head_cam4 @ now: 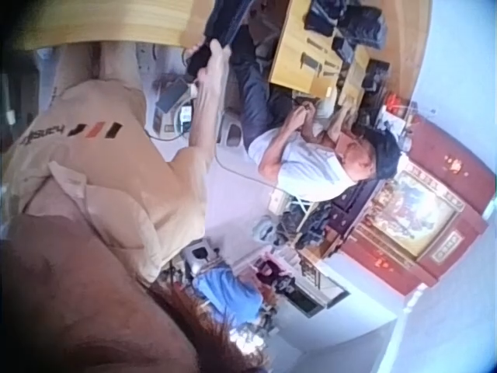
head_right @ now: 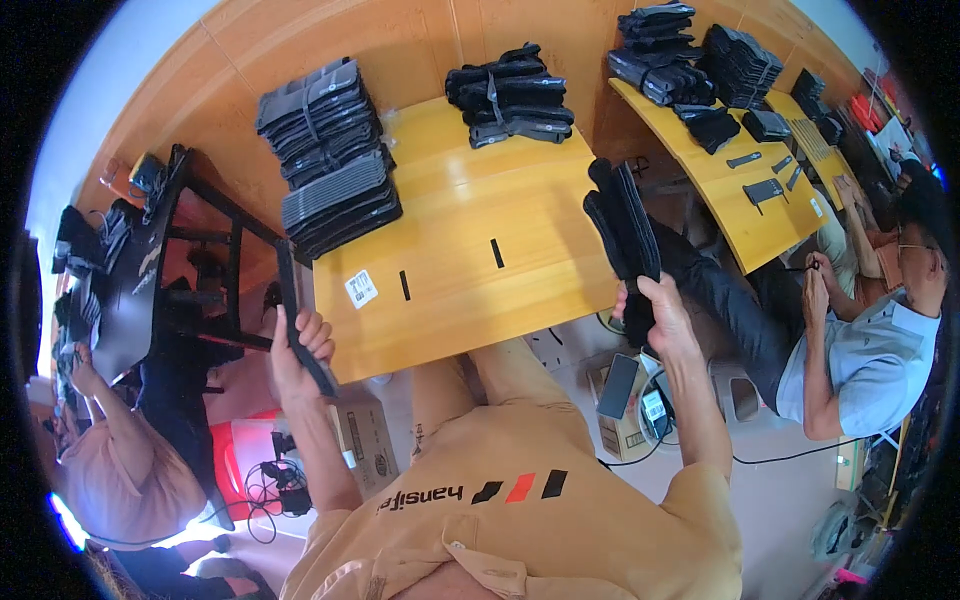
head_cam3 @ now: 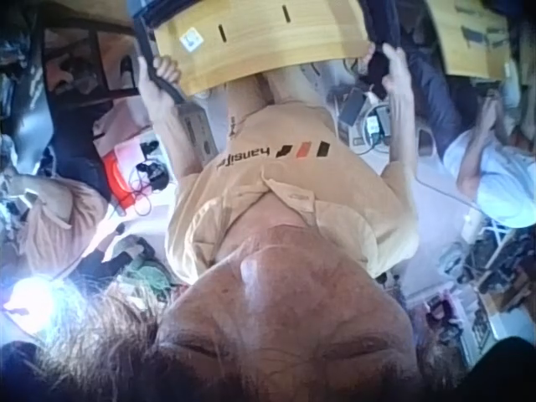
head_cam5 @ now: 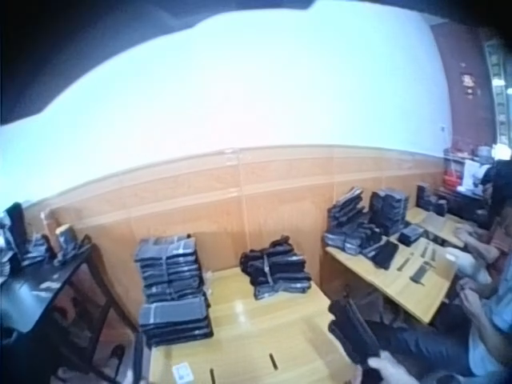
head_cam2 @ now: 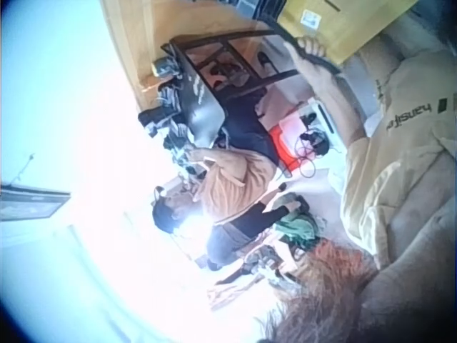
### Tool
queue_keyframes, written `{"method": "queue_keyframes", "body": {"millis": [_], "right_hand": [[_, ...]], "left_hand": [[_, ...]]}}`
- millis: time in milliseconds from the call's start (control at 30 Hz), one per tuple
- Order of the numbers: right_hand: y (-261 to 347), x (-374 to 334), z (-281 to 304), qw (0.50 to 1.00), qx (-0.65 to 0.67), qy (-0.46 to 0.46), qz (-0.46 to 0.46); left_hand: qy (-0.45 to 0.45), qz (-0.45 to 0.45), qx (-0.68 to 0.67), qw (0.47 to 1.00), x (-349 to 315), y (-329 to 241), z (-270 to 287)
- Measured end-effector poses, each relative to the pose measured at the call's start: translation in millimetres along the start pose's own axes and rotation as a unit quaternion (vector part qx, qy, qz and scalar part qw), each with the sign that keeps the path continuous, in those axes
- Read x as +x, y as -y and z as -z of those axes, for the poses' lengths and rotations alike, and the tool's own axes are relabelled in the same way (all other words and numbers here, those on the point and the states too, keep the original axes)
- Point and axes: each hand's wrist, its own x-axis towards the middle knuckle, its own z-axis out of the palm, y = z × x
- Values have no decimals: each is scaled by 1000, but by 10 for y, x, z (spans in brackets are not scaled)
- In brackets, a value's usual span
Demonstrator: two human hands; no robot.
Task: Assembling plastic clips and buckles onto black straps at a workshop table.
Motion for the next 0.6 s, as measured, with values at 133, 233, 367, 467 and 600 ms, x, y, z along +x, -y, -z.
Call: {"method": "queue_keyframes", "body": {"millis": [133,233,367,467,600], "right_hand": [[-139,457,-92,942,-286,-19,177],[-202,870,-219,780,-556,-148,246],[-293,1380,-456,714,-630,-164,258],[-450,1747,-342,605,-760,-117,209],[-500,1666,-353,540,-751,-191,329]], "left_hand": [[52,44,-31,997,4,118,23],[100,95,-128,982,81,324,-45],[86,84,-175,977,131,444,-27],[96,65,-188,975,22,441,-71],[54,35,-164,984,-53,417,-76]]}}
